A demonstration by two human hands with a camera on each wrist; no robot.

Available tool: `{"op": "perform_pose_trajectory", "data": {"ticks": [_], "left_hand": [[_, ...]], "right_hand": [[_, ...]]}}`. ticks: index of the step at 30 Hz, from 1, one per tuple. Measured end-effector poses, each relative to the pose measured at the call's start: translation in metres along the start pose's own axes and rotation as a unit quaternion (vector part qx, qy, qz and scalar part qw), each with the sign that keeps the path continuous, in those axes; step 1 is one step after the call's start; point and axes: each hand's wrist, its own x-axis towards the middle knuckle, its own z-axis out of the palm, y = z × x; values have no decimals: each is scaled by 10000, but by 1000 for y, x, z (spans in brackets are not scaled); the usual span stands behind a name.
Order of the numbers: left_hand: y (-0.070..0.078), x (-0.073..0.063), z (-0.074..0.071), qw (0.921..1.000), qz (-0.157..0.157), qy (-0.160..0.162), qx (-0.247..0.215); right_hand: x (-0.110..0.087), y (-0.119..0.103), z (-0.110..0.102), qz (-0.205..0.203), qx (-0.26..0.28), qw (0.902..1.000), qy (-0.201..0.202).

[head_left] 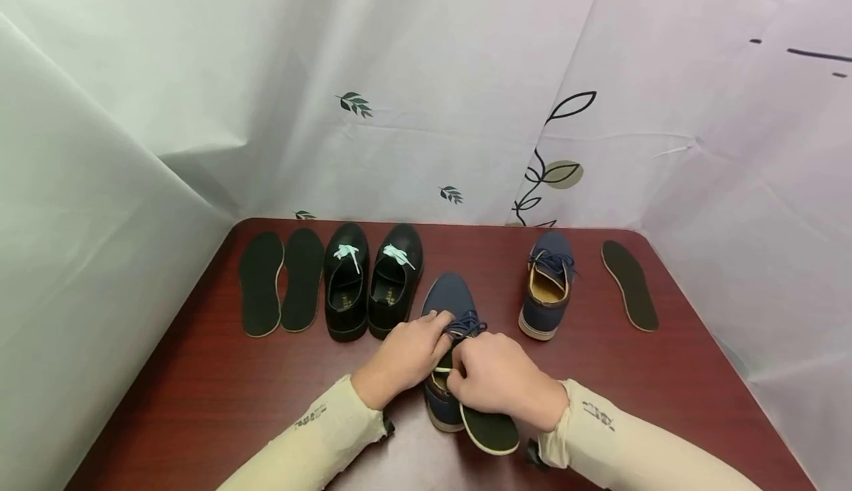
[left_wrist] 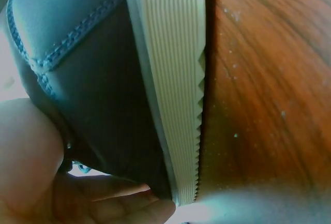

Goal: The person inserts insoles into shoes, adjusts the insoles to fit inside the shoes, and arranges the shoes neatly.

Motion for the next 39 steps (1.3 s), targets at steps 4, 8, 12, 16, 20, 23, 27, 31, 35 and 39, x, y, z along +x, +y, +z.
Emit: {"op": "perform_pose_trajectory", "data": {"ticks": [4,8,12,16,20,23,27,31,35,39], "left_hand": [[0,0,0,10000,-46,-19,-56],[-1,1,1,9999,-72,-80,-86],[0,2,2,9998,-108,-134,-59],[0,3,2,9999,-120,-56,47],[0,2,1,9998,-107,24,144],[0,1,0,9998,-100,37,141],[-1,1,2,9999,-116,9,37],[-1,1,3,9999,-104,79,71],[-1,0,3,9998,-81,159,135],[0,1,3,9999,-87,117,51]], "right_hand": [[5,2,6,152,-211,9995,154],[5,2,12,250,-857,9949,471],[0,-1,12,332,-1397,9885,471],[-9,-8,5,421,-1502,9877,115],[-17,-15,-3,392,-1559,9866,-281],[-18,-18,-5,319,-1545,9865,-433],[-18,-17,-4,221,-1295,9909,-284],[-17,-14,-1,-43,-1070,9942,61],[-12,-9,2,-345,-886,9951,263],[-6,-5,6,-336,-715,9964,291]]}}
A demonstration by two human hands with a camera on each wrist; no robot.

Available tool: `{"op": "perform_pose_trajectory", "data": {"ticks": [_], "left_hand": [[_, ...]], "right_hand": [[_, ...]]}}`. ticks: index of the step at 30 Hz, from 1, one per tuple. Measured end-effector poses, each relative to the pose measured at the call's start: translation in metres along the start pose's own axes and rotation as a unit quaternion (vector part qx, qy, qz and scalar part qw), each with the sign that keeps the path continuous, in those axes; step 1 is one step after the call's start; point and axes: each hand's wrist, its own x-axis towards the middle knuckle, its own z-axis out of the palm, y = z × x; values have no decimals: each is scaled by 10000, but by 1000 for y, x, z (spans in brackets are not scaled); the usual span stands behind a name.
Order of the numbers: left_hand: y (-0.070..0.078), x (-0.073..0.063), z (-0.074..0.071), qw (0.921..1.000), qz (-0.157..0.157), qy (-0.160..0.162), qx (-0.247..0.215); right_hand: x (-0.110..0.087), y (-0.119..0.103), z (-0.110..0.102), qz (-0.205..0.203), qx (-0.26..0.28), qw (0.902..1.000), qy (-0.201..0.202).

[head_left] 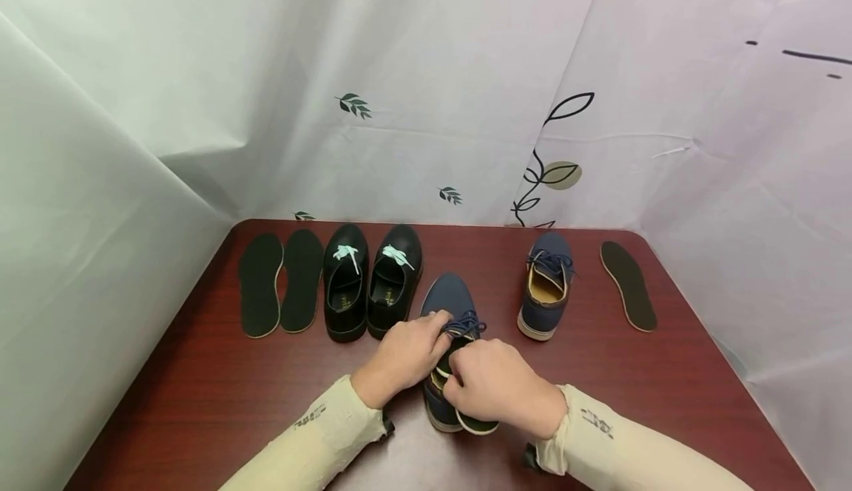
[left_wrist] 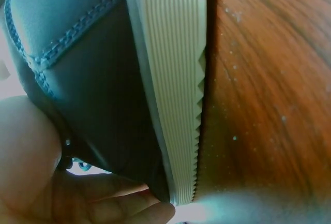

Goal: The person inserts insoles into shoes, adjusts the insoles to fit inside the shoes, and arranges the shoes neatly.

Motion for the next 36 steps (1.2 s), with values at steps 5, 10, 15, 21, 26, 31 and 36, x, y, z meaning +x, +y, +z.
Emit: {"op": "perform_pose_trajectory", "data": {"ticks": [5,10,15,21,26,31,36], "left_hand": [[1,0,0,10000,-27,-37,-63],[0,1,1,9999,-20,-103,-95],[0,1,2,10000,-28,-89,24],[-1,3,3,9998,-70,29,182],[0,2,2,9998,-130,-27,148],[-1,2,2,9998,-113,-11,166],[0,2,2,9997,-136,-14,197]], "right_hand": [[7,4,11,127,-207,9989,410],[9,5,18,234,-387,9972,591],[4,2,14,417,-506,9976,233],[-7,-3,3,480,-732,9960,-183],[-15,-7,-8,553,-576,9950,-607],[-19,-7,-4,495,-293,9982,-164],[-16,-6,1,217,-219,9990,322]]}}
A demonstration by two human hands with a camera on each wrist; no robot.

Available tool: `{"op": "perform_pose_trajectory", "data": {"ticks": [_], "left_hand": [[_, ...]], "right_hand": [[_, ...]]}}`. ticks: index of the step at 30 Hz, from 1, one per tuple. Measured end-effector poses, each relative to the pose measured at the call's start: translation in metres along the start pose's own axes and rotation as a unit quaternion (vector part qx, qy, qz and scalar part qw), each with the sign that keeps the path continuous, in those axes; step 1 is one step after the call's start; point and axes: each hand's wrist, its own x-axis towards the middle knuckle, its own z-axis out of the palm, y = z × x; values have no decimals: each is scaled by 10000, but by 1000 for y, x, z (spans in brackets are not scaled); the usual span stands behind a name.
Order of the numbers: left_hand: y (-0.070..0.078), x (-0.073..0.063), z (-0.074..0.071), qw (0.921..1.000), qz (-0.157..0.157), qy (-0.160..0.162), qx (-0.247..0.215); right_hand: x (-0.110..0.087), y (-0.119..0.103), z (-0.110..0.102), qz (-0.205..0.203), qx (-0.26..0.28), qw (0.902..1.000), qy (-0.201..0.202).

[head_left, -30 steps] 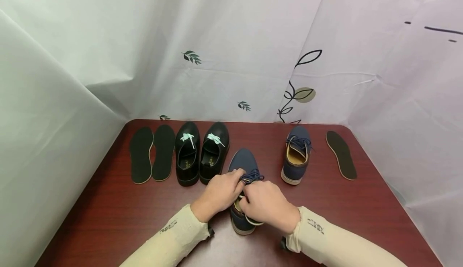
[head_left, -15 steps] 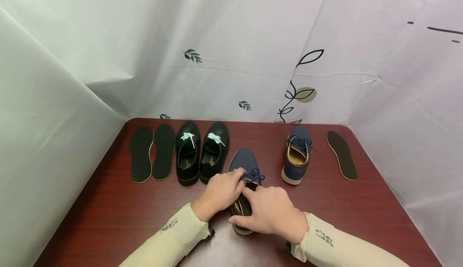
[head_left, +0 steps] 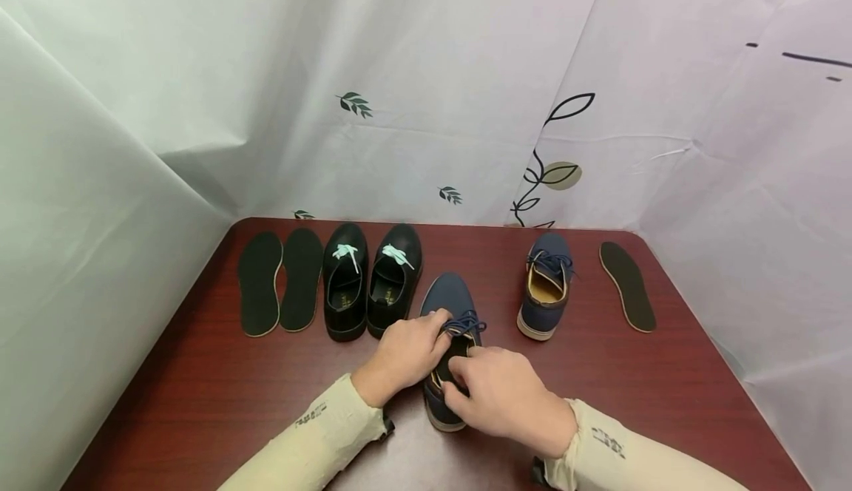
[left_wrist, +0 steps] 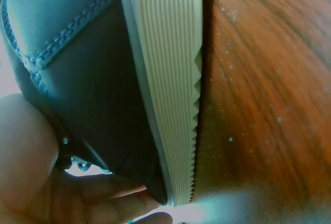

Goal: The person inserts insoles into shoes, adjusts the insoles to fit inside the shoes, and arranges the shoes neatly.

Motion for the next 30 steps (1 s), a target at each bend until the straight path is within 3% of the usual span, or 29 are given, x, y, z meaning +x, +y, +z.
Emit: {"op": "perform_pose_trajectory", "data": {"ticks": [5,15,25,30], "left_hand": [[0,0,0,10000,-61,-18,-9],[-1,-1,-1,10000,-20,-25,-36],[0,-1,-2,9999,123,76,-72],[0,-2,-1,9998,144,97,-63]], "right_hand": [[5,1,5,-236,-18,9996,177],[14,3,23,-122,-733,9939,817],[13,4,27,-34,-938,9922,822],[10,4,25,-66,-792,9963,337]]}}
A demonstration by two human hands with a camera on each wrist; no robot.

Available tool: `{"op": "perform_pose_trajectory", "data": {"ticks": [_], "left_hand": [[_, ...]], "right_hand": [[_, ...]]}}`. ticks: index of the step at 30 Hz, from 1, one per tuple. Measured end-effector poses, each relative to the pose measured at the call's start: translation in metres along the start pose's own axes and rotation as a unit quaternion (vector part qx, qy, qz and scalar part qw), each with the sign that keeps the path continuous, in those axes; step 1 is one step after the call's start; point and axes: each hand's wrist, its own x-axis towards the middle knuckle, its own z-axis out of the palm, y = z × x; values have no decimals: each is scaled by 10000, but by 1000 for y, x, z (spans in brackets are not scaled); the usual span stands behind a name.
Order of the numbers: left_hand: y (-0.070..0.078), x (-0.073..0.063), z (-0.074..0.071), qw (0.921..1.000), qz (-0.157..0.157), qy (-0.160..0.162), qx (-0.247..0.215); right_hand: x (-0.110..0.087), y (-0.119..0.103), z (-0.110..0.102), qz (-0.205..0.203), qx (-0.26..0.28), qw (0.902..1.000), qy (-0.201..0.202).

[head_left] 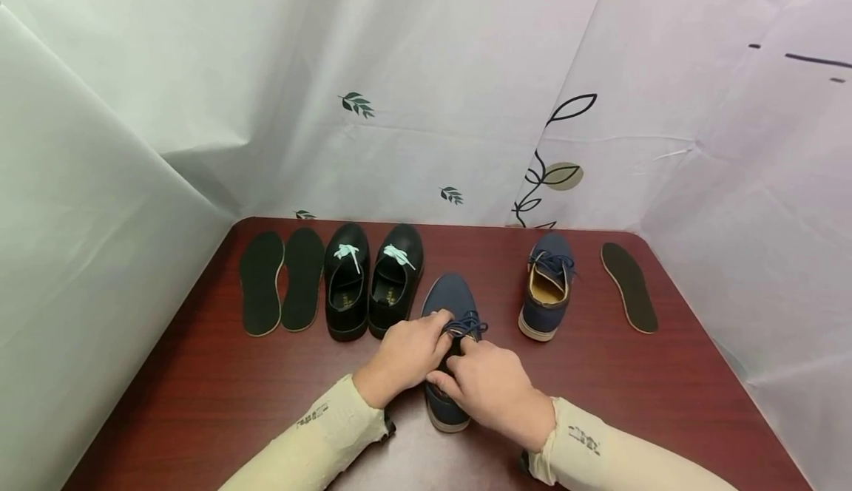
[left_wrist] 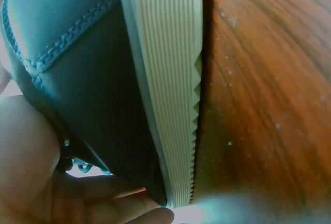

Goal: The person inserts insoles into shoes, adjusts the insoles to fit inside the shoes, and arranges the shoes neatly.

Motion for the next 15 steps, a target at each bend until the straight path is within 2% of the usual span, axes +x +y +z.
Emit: {"op": "perform_pose_trajectory", "data": {"ticks": [9,15], "left_hand": [[1,-1,1,9999,-62,-69,59],[0,0,1,9999,-114,-38,56]], "right_hand": [[-10,-1,-3,-323,793,9954,-435],[-12,-1,-2,-654,555,9951,-490]]}}
